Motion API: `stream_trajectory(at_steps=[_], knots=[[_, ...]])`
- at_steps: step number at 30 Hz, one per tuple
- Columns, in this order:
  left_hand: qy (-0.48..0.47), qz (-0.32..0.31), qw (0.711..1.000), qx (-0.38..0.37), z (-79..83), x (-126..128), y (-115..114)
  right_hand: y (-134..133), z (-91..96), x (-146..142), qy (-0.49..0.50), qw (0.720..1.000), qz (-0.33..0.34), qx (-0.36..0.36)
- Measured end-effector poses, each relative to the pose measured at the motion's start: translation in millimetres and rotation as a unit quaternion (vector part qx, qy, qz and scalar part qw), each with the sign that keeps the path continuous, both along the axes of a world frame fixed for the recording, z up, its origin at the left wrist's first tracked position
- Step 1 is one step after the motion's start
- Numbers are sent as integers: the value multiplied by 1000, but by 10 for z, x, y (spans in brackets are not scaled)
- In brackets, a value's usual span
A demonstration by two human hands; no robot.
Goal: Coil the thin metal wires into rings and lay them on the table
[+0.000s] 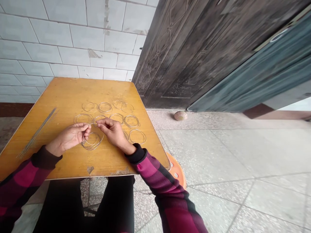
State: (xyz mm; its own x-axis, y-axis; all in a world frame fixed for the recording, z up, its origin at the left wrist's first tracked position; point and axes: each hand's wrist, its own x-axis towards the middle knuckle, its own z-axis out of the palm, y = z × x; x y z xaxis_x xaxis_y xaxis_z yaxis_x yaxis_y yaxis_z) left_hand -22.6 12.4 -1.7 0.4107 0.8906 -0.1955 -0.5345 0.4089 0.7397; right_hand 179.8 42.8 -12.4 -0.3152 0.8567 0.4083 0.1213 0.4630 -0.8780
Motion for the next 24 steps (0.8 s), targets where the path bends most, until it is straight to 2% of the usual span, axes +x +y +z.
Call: stream_trajectory(at_steps=[5,12,15,18,21,24], knots=[[29,28,999,-10,-5,-6,3,27,-2,16,22,999,-7,-30],[38,65,996,-52,30,30,-13,56,53,15,115,988,-50,-95],[27,79,996,-39,7,65,-31,61,65,14,167,976,-37,-131],[25,102,994,-2,-26,83,-36,70,47,17,170,974,-24,-149],[71,126,989,35,-33,80,-41,81,9,32,105,987,-36,-113],[146,139,977,66,0,83,-67,75,-11,57,4,998,-64,-1]])
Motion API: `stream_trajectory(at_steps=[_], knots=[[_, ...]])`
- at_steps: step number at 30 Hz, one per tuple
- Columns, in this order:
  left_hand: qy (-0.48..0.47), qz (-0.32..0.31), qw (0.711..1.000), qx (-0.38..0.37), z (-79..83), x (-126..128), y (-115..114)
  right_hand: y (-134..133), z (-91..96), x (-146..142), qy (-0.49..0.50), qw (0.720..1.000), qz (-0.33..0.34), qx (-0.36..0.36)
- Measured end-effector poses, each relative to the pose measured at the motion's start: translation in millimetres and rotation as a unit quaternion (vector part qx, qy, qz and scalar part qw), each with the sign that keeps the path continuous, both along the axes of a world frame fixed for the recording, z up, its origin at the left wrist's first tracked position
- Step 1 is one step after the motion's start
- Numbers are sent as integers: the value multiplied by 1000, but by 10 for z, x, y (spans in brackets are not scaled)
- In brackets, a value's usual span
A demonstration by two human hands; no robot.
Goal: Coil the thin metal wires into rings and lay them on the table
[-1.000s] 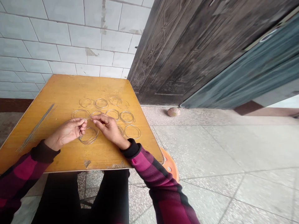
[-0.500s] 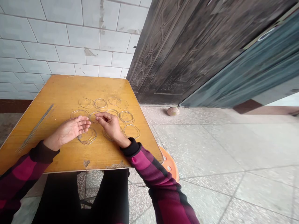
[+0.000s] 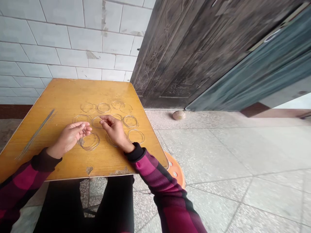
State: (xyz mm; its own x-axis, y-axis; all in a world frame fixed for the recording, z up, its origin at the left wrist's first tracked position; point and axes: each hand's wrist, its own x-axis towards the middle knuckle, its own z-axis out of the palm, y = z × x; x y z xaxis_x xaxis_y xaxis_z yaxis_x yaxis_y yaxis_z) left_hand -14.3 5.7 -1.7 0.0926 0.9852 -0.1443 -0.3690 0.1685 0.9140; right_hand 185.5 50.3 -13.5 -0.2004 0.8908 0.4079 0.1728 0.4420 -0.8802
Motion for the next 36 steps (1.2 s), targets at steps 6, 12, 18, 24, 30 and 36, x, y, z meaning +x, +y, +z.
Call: stream_trajectory(at_steps=[6,12,18,24,30,36], knots=[[134,-2,990,49,44,52,-44,-53,24,19,-179,952,-35,246],[254,-32,961,104,-3,83,-18,-70,-14,17,-254,916,-15,311],[345,-76,918,179,49,78,-43,-101,7,58,-361,877,18,317],[397,-43,889,223,42,83,-88,-141,72,83,-426,840,16,336],[381,-58,899,207,6,90,-87,-173,96,74,-439,836,3,328],[349,-65,915,191,-13,90,-69,-170,104,76,-441,834,-1,331]])
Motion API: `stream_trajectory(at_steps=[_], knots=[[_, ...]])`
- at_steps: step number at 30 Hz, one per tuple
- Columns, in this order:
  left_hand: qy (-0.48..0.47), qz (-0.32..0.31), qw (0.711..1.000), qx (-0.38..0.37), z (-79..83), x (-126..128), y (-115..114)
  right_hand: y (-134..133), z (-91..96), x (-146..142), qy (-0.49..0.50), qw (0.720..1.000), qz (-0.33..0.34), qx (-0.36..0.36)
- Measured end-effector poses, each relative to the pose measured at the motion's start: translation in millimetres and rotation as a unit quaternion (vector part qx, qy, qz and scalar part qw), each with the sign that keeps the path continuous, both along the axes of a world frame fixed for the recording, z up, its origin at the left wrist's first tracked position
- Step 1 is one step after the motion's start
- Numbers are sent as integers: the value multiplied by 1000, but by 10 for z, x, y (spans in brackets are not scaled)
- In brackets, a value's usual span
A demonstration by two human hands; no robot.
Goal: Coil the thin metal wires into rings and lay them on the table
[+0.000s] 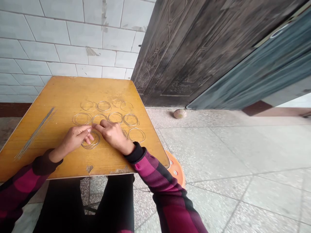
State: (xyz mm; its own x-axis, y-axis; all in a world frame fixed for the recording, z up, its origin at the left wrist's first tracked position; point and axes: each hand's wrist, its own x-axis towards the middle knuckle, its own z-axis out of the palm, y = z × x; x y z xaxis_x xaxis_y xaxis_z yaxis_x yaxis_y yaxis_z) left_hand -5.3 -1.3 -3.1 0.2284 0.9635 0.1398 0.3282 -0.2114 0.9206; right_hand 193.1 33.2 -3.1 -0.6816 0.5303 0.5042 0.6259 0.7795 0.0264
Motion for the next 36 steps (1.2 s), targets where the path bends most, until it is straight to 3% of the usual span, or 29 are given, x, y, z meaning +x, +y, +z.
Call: stream_trajectory(at_steps=[7,12,16,19,23,27,30,33,36], knots=[[-50,-2,998,-43,-33,-15,5,17,-28,-4,40,999,6,-16],[-105,37,989,-100,24,-70,54,50,16,-1,206,967,28,-150],[-141,83,979,-122,102,-114,97,79,70,4,270,939,-11,-212],[-154,111,973,-133,161,-139,108,113,40,-3,299,903,-24,-308],[-179,129,964,-147,217,-146,90,138,-56,-46,313,822,18,-475],[-148,109,970,-156,224,-166,80,121,-72,-80,331,773,12,-541],[-79,99,986,-112,200,-254,113,113,-43,-73,301,781,-12,-547],[52,76,994,-58,178,-374,157,107,-38,-70,235,806,-21,-542],[208,74,975,-3,179,-449,169,98,-59,-90,157,844,-32,-512]])
